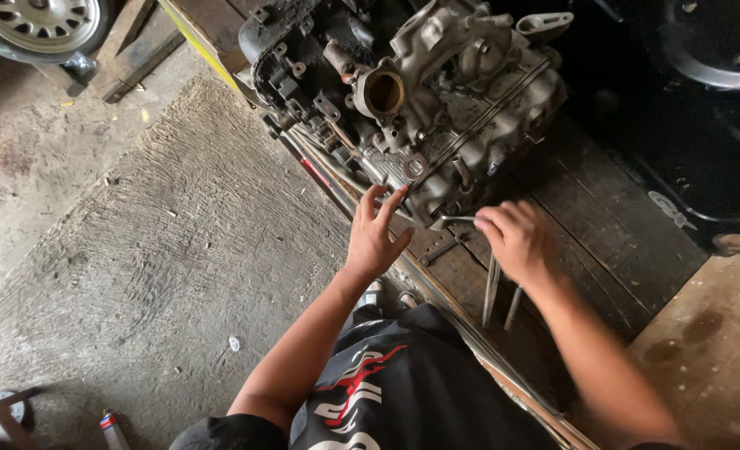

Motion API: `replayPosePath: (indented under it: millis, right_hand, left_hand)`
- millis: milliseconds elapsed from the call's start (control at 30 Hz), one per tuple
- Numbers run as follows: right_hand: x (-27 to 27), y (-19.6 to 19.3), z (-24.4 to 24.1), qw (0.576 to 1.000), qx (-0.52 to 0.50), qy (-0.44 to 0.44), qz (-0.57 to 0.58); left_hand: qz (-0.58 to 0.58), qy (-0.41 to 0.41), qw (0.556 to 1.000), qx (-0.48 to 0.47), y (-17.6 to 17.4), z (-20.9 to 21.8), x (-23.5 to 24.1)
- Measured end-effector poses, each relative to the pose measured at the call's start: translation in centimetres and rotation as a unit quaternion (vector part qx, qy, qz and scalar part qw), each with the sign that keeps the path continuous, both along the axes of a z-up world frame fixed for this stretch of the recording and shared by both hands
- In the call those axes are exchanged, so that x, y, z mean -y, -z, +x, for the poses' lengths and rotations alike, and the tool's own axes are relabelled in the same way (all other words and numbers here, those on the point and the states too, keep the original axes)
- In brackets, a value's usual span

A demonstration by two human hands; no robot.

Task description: The person retrieves a wrench and a wire brush from a cluttered shelf, then proceeds to work on a car engine block placed on a wooden workbench. They use the wrench to tighten or loosen bolts on the engine while occasionally using the wire brush to clean the area.

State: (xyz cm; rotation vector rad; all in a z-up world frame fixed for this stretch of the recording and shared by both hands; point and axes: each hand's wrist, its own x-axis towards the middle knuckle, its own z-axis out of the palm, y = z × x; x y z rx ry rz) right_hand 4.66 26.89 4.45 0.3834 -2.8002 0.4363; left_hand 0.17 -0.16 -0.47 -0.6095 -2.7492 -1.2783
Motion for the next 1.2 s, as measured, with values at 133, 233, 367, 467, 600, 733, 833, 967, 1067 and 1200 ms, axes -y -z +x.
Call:
replayPosePath:
  millis: [133, 233, 367, 467, 600, 733, 833, 967, 1067, 1200]
  right_hand:
    - [1.3, 4.5, 3.1, 0.955, 0.051, 0.109, -0.270]
    - [2.0, 9.4, 4.7, 0.887, 0.093, 0.185, -0.413]
    - [1.9, 13.4, 5.5, 0.771, 0.164, 0.187, -0.587]
    - [2.5, 13.6, 5.6, 0.719, 0.220, 0.204, -0.627]
    - [4.1, 12.9, 5.1, 0.603, 0.269, 0.145, -0.737]
    - [5.5, 12.6, 4.9, 0.506, 0.300, 0.102, -0.802]
    - [6.1, 12.7, 4.7, 0.503, 0.312, 0.099, -0.800]
    - [6.9, 12.5, 4.4, 0.476, 0.324, 0.097, -0.812]
    - [7.2, 12.8, 4.2, 0.468, 0.313, 0.092, -0.822]
    - [7.5, 13.7, 4.1, 0.476, 0.283, 0.075, -0.829]
  left_hand:
    - [0.008, -0.003, 1.000, -0.015, 0.0, 0.1, 0.0]
    - [0.006, 0.002, 1.000, -0.029, -0.1, 0.0, 0.3]
    - [0.008, 0.002, 1.000, -0.021, -0.2, 0.0, 0.2]
    - [0.011, 0.002, 0.999, -0.035, -0.1, 0.0, 0.1]
    - [0.016, 0.005, 1.000, -0.025, 0.0, 0.1, 0.3]
    - [0.001, 0.006, 1.000, -0.030, 0.0, 0.0, 0.3]
    - [-0.019, 0.013, 1.000, -0.017, -0.1, -0.2, 0.3]
    - [-0.012, 0.013, 1.000, -0.015, -0.4, -0.1, 0.3]
    - [-0.006, 0.010, 1.000, -0.021, -0.5, -0.1, 0.3]
    - [0.000, 0.010, 1.000, -0.016, -0.6, -0.1, 0.4]
